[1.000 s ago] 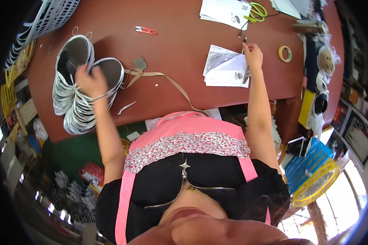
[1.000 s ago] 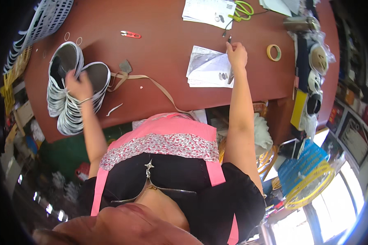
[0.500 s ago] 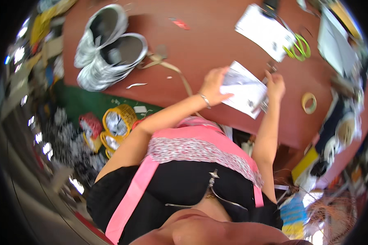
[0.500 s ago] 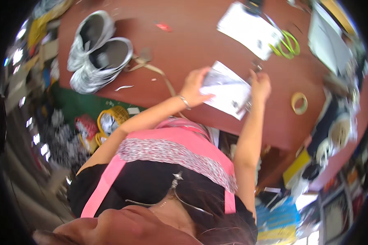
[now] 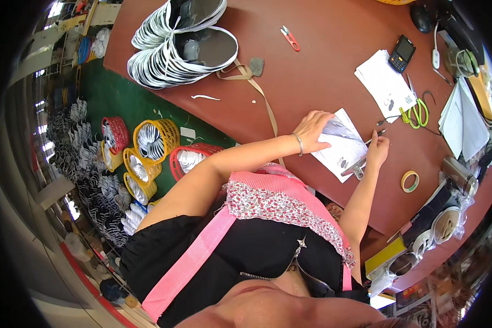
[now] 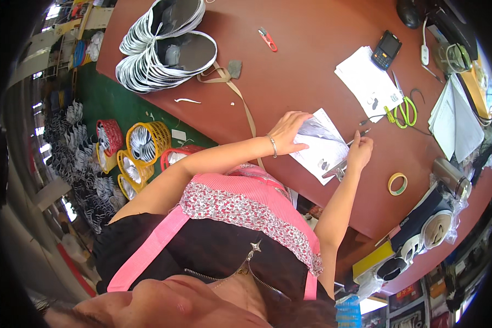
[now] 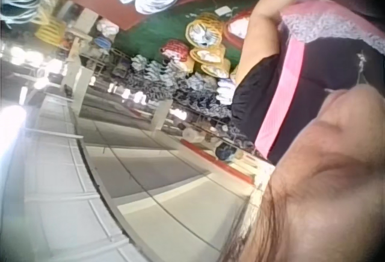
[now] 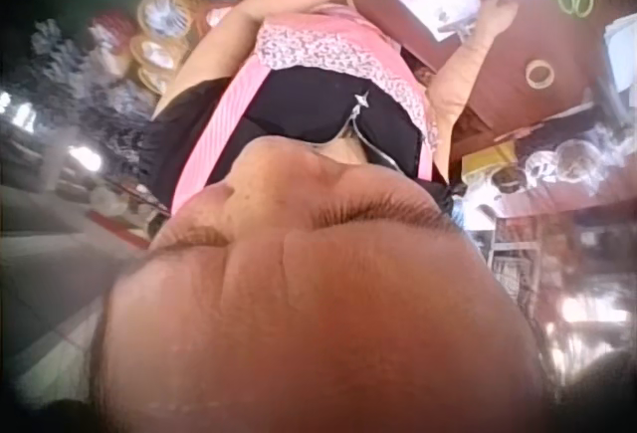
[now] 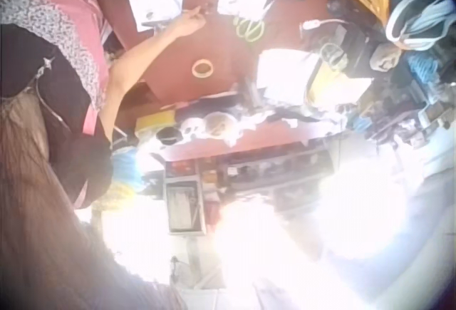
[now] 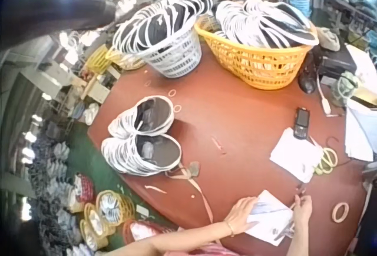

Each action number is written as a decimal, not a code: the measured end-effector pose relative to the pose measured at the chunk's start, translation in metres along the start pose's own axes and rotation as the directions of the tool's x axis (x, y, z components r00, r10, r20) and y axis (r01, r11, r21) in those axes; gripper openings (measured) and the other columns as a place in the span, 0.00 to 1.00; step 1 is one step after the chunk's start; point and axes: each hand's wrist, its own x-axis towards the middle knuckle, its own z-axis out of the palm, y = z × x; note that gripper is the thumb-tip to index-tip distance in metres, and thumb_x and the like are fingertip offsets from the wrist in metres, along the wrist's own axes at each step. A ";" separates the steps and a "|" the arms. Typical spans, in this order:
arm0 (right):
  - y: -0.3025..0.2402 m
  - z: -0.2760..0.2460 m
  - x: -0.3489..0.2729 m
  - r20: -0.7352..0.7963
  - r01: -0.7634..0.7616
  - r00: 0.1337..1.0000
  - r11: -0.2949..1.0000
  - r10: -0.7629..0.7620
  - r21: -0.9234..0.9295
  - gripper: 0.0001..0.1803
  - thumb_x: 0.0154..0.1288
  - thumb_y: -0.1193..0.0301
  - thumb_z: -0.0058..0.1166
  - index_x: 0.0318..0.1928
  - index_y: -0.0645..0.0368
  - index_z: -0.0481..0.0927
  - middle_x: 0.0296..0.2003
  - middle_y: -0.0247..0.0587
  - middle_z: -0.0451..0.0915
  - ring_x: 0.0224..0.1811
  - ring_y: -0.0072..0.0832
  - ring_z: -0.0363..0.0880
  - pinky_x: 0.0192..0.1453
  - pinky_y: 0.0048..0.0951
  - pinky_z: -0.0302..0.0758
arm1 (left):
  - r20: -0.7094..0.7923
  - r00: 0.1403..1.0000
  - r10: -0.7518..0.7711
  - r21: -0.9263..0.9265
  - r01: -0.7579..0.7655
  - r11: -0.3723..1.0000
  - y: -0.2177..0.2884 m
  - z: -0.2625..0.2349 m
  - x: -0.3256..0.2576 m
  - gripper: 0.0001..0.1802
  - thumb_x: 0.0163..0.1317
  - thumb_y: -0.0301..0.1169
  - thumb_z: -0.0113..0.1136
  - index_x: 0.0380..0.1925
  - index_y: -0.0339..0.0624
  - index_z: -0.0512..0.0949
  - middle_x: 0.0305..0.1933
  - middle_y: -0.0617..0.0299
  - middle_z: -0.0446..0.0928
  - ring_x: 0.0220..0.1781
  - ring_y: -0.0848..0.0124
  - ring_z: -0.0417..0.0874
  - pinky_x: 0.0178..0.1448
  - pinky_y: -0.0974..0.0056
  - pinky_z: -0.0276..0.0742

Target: The recorder organizes shoe components, writes on a document, and then sands or cleans the edges of shoe upper components at a workstation.

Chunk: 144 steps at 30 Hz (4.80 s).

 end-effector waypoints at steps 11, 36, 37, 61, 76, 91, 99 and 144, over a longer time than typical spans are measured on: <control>0.005 0.004 0.004 -0.036 0.049 0.998 0.998 -0.051 -0.037 0.24 0.67 0.51 0.59 0.38 0.63 0.79 0.32 0.46 0.82 0.35 0.40 0.81 0.43 0.40 0.76 | 0.012 0.999 -0.044 -0.042 0.044 0.998 -0.011 0.010 -0.006 0.41 0.51 0.43 0.71 0.62 0.37 0.66 0.66 0.44 0.65 0.69 0.44 0.61 0.74 0.48 0.59; -0.007 -0.006 -0.007 -0.003 -0.058 0.998 0.996 0.058 0.070 0.19 0.65 0.54 0.60 0.38 0.59 0.79 0.34 0.44 0.83 0.40 0.42 0.83 0.49 0.41 0.76 | 0.004 0.998 0.056 0.035 -0.056 0.998 0.013 0.005 -0.014 0.27 0.54 0.37 0.71 0.54 0.53 0.73 0.72 0.40 0.57 0.72 0.40 0.56 0.73 0.44 0.58; -0.005 -0.005 -0.006 0.000 -0.054 0.999 0.996 0.054 0.072 0.19 0.65 0.54 0.61 0.38 0.59 0.79 0.34 0.44 0.83 0.40 0.41 0.83 0.49 0.41 0.76 | 0.010 0.998 0.058 0.034 -0.059 0.998 0.013 0.005 -0.013 0.27 0.54 0.37 0.71 0.54 0.53 0.73 0.72 0.40 0.57 0.72 0.40 0.56 0.73 0.44 0.58; -0.022 -0.041 -0.062 -0.114 0.056 0.977 0.297 0.182 0.953 0.23 0.71 0.78 0.49 0.65 0.62 0.67 0.34 0.35 0.77 0.32 0.20 0.72 0.42 0.22 0.73 | 0.404 0.915 0.003 0.379 -0.170 0.910 0.020 0.029 -0.043 0.52 0.59 0.19 0.56 0.75 0.86 0.51 0.79 0.34 0.42 0.80 0.35 0.45 0.75 0.33 0.52; -0.041 0.006 -0.086 0.284 -0.130 0.941 0.580 -0.183 0.804 0.17 0.74 0.60 0.52 0.47 0.64 0.76 0.22 0.28 0.72 0.22 0.15 0.67 0.35 0.18 0.68 | 0.409 0.911 -0.050 0.559 -0.208 0.802 0.023 0.042 -0.046 0.48 0.61 0.32 0.63 0.75 0.87 0.50 0.80 0.35 0.40 0.81 0.37 0.42 0.75 0.34 0.53; -0.044 0.036 -0.095 0.050 0.070 0.982 0.603 -0.180 0.795 0.09 0.66 0.74 0.61 0.44 0.63 0.78 0.34 0.36 0.82 0.34 0.18 0.79 0.39 0.20 0.75 | 0.481 0.871 -0.102 0.552 -0.211 0.807 0.021 0.041 -0.044 0.46 0.66 0.35 0.59 0.76 0.87 0.45 0.80 0.33 0.36 0.81 0.36 0.36 0.75 0.32 0.46; -0.038 0.034 -0.100 0.019 0.132 0.979 0.707 -0.202 0.695 0.07 0.67 0.71 0.61 0.40 0.61 0.79 0.30 0.36 0.85 0.31 0.18 0.81 0.35 0.21 0.76 | 0.477 0.875 -0.087 0.582 -0.239 0.777 0.022 0.042 -0.045 0.46 0.61 0.37 0.65 0.75 0.82 0.51 0.80 0.32 0.35 0.81 0.35 0.37 0.74 0.33 0.51; -0.278 0.204 -0.224 0.040 0.713 0.700 0.701 -0.713 -0.010 0.20 0.67 0.66 0.57 0.56 0.63 0.75 0.55 0.58 0.75 0.60 0.54 0.71 0.65 0.48 0.69 | -0.089 0.881 -0.465 0.308 0.468 0.828 -0.277 -0.467 -0.017 0.26 0.48 0.46 0.65 0.41 0.36 0.85 0.40 0.43 0.84 0.45 0.51 0.85 0.49 0.55 0.79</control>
